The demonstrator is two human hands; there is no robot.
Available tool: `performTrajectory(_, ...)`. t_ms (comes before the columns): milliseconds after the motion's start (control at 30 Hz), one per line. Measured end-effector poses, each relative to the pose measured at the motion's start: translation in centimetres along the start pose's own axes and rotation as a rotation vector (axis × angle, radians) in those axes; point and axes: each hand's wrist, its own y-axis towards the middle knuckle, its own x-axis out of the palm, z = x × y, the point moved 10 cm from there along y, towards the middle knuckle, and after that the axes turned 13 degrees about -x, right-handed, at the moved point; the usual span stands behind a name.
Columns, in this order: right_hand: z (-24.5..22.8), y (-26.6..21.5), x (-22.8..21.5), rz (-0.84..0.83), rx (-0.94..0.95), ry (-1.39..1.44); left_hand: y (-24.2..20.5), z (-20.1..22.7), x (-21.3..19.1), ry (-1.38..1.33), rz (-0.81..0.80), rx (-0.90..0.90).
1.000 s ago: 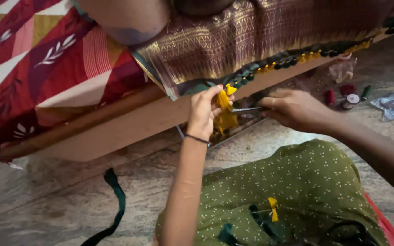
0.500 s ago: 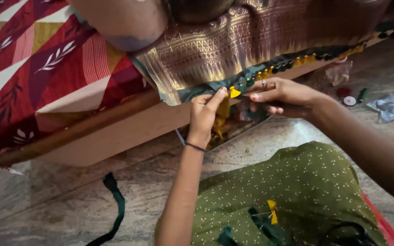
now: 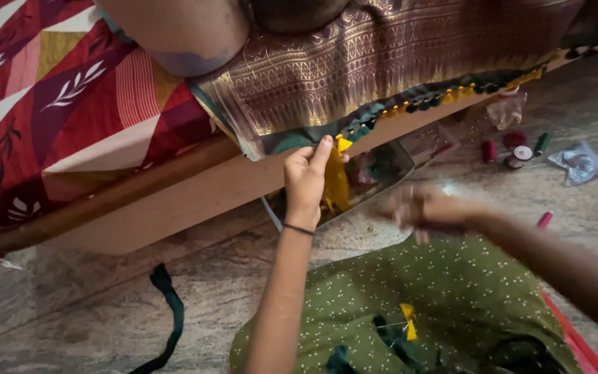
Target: The person is decorating the edge of a piece of fabric by attaching decorative yellow tassels and dark beads.
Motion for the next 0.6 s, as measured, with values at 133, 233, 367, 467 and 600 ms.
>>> performTrajectory(133, 11.5, -2.4, 6.7, -0.455, -0.001, -0.227, -0.9, -0.5, 0.0, 0.117, 0.058, 0.141)
performTrajectory(233, 12.3, 0.8, 5.8, -0.334, -0.405, -0.539, -2.0, -0.9, 0.0, 0.226, 0.13, 0.126)
performTrajectory(367, -4.5, 3.8, 1.0, 0.138, -0.572, 0.074, -2.9, -1.2, 0.2, 0.149, 0.102, 0.164)
performTrajectory(467, -11.3, 5.3, -0.4, 0.201, -0.696, 0.3, -3.5, -0.1, 0.5, 0.205, 0.146, 0.195)
performTrajectory(600, -10.5, 8.3, 0.6, 0.264, -0.491, 0.522, -3.4, -1.0, -0.8, 0.336, 0.254, 0.187)
